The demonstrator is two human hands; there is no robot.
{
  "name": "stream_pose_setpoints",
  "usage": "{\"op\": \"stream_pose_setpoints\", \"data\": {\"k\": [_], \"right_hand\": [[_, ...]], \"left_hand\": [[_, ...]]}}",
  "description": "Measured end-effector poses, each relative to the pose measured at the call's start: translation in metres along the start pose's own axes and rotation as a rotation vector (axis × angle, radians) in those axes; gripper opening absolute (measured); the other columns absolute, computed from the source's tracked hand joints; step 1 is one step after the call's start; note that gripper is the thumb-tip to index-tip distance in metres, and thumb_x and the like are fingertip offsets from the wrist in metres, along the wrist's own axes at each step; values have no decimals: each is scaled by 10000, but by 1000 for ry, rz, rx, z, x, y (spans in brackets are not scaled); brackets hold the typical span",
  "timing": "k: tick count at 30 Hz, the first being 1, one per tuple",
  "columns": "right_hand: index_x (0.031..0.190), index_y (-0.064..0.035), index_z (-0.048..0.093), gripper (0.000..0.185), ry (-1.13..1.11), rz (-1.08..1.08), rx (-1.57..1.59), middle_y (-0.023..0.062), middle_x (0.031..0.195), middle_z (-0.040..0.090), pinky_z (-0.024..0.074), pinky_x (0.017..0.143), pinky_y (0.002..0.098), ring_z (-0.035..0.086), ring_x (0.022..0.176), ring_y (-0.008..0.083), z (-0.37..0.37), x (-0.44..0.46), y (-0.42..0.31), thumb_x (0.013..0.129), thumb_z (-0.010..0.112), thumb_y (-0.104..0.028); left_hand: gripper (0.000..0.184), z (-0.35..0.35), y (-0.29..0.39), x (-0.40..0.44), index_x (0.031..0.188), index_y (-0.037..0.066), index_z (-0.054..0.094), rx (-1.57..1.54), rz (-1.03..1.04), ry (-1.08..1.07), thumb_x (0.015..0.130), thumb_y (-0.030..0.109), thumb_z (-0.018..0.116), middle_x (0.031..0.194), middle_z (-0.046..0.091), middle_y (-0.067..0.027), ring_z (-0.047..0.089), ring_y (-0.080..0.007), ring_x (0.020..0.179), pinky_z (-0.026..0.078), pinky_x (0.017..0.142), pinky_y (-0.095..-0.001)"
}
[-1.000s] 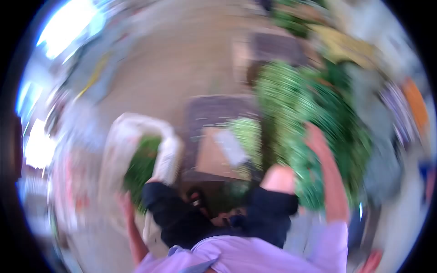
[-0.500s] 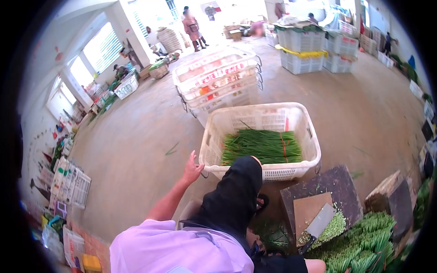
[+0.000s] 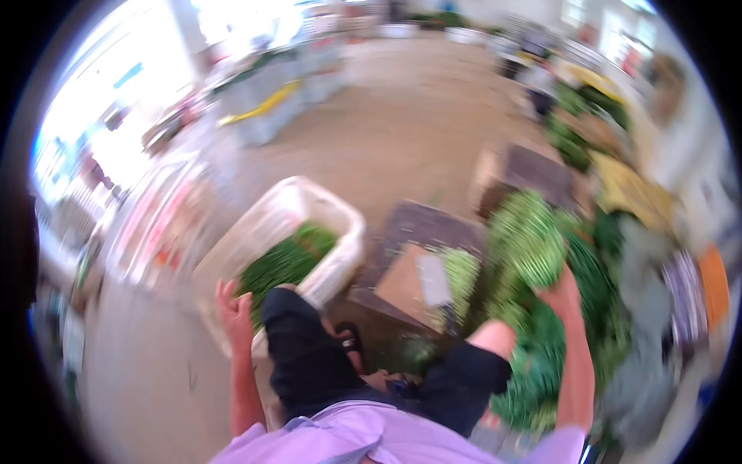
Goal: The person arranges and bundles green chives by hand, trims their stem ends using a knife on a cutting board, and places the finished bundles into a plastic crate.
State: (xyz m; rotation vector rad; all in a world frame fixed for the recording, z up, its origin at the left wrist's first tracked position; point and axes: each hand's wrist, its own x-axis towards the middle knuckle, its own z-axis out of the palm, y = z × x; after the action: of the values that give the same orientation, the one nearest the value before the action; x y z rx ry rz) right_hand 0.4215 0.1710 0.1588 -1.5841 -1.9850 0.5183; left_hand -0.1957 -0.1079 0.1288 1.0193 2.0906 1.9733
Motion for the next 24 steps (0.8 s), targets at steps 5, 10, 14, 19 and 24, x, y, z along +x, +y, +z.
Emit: {"op": "stream_pose_setpoints", "data": {"k": [5, 10, 14, 19, 24], "right_hand": [[1373, -10, 470, 924, 231, -151, 165, 198, 1234, 650, 502, 967, 420, 633, 1156, 326, -20, 21, -95, 657, 909, -393], [1359, 16, 460, 929, 164, -358, 539, 222, 1180, 671, 513, 975, 397, 658, 1116, 313, -3, 30, -218, 664, 905, -412], [1365, 37, 427, 956, 60, -281, 277, 273, 1146, 659, 526, 938, 450, 652, 1097, 396, 37, 17, -269, 698, 849, -502], [1401, -27, 442, 967, -179, -313, 219, 295, 1275, 583, 480, 992, 477, 580, 1203, 424, 101, -6, -247, 712, 804, -601], [1275, -57, 626, 762, -1041, -157, -178, 216, 1138, 691, 520, 928, 426, 667, 1062, 372, 99, -21, -200, 743, 771, -582]], "left_hand": [[739, 136, 81, -10, 1497, -10, 346, -291, 124, -535, 826, -99, 643, 1419, 508, -159, 624, -227, 1134, 544, 909, -318], [1105, 218, 166, -17, 1565, -6, 192, -387, 332, -868, 730, 232, 875, 1570, 334, -219, 295, -327, 1486, 261, 1207, -447], [977, 242, 206, -10, 1516, -43, 274, -516, 375, -745, 752, 146, 853, 1483, 444, -223, 463, -290, 1365, 371, 1146, -424], [590, 244, 157, -6, 1336, -18, 504, -810, -142, -736, 812, 46, 767, 1178, 666, -90, 665, -191, 1012, 552, 899, -327], [484, 225, 94, 0, 1245, -24, 586, -798, -306, -577, 797, 54, 752, 1128, 675, -88, 669, -195, 981, 544, 899, -346]]}}
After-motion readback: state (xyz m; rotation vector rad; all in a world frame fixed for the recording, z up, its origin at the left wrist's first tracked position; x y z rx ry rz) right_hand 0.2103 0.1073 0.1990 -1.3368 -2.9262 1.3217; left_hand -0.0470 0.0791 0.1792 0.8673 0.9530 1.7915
